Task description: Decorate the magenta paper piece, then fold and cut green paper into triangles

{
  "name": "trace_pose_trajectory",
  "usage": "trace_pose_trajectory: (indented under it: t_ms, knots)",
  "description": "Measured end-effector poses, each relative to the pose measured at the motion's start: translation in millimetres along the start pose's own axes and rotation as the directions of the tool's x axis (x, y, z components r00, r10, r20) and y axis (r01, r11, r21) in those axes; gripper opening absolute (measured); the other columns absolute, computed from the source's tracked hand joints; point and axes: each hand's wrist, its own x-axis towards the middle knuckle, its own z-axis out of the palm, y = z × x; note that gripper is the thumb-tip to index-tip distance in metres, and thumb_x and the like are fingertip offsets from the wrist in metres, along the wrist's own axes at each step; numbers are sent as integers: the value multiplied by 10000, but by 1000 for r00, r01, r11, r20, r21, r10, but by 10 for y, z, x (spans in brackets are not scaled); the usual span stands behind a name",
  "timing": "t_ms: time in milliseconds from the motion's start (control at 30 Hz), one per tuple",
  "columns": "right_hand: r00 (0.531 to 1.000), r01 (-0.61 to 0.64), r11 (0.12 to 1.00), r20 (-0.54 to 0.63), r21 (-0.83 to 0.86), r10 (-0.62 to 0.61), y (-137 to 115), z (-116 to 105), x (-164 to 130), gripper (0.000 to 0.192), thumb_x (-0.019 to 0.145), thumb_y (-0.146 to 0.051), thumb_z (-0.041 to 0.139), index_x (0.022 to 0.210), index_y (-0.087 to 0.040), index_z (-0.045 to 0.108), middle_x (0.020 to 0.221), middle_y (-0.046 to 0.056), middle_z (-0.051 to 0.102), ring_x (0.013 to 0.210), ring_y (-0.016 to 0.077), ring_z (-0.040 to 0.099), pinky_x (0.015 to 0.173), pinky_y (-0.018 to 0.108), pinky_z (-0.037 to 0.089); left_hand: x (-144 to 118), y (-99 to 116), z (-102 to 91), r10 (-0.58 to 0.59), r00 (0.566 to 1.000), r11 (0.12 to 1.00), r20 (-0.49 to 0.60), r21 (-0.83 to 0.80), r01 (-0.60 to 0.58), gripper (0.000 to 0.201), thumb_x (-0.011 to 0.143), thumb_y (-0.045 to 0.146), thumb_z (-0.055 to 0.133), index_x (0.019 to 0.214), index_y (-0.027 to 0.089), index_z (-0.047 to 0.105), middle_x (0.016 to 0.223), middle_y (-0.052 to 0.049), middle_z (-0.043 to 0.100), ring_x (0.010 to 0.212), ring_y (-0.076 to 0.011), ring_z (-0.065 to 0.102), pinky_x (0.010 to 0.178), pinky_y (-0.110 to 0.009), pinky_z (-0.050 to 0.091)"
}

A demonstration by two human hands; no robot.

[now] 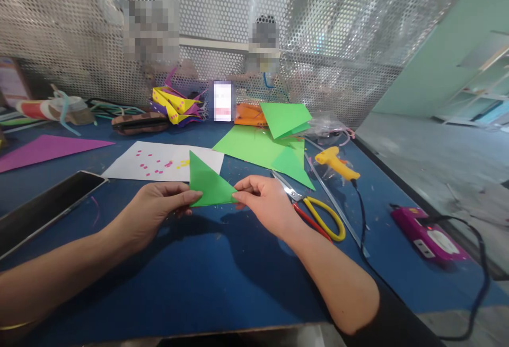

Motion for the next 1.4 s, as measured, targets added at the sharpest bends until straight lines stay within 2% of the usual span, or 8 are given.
trace_pose_trajectory:
  t_ms: [367, 567, 667, 833, 967, 1133, 1267, 1400]
  knots:
    - [998, 42, 998, -58, 46, -39, 27, 1, 21, 123, 764, -292, 688, 813, -179, 678, 727, -1, 700, 650, 146, 683, 703, 314, 547, 7, -9, -4, -70, 994, 995, 78, -65, 75, 226, 668, 341, 815, 599, 167, 689, 583, -3, 639, 529, -99, 528, 534, -224, 403]
    - [992, 5, 983, -128, 186, 19, 20, -43, 48, 393, 778, -549, 667, 828, -162, 710, 804, 49, 702, 644, 172, 697, 706, 342, 554, 37, -6, -14, -76, 996, 992, 38, -97, 79, 226, 650, 315, 822, 578, 156, 677, 553, 7, 634, 515, -77, 519, 533, -199, 398]
    - [997, 11, 991, -80, 134, 0, 28, -36, 45, 295, 758, -468, 709, 823, -180, 707, 842, 37, 711, 667, 162, 694, 720, 333, 542, 25, -9, -11, -69, 997, 994, 43, -76, 72, 222, 658, 312, 821, 585, 156, 681, 557, 10, 636, 516, -79, 528, 530, -200, 399]
    - [997, 64, 997, -40, 35, -63, 60, -13, 41, 139, 722, -323, 724, 742, -194, 674, 659, -28, 663, 635, 145, 661, 699, 314, 522, 0, -4, 8, -75, 994, 996, 79, -48, 79, 199, 678, 325, 815, 632, 163, 709, 580, 13, 647, 543, -90, 562, 562, -212, 430]
    - [992, 99, 995, -79, 20, -97, 65, -22, 38, 159, 731, -343, 721, 747, -195, 665, 648, -32, 647, 636, 147, 657, 683, 310, 518, 13, 5, 15, -60, 997, 993, 38, -101, 63, 221, 674, 350, 818, 651, 161, 705, 614, 5, 665, 597, -108, 601, 609, -220, 463]
    - [988, 152, 988, -10, -15, -152, 37, -33, 21, 317, 848, -460, 610, 701, -185, 662, 645, 9, 658, 644, 149, 630, 664, 305, 510, 34, -18, -9, -73, 997, 986, 33, -149, 77, 224, 631, 336, 847, 696, 159, 727, 606, 13, 660, 569, -93, 570, 587, -208, 448]
    - [986, 150, 985, -81, 84, -143, 62, -46, 43, 290, 849, -427, 621, 994, -184, 687, 856, 42, 717, 690, 152, 668, 733, 336, 545, 44, -56, -10, -108, 984, 983, 140, -135, 127, 250, 685, 381, 806, 766, 151, 756, 604, 3, 646, 557, -93, 549, 569, -210, 434]
    - [957, 260, 966, -134, 7, -257, 97, -68, 63, 402, 816, -276, 640, 1215, -226, 619, 1127, 57, 687, 805, 153, 688, 803, 343, 540, 52, -80, -12, -124, 970, 982, 209, -112, 150, 266, 702, 386, 790, 828, 151, 777, 635, -8, 649, 559, -95, 542, 563, -213, 423]
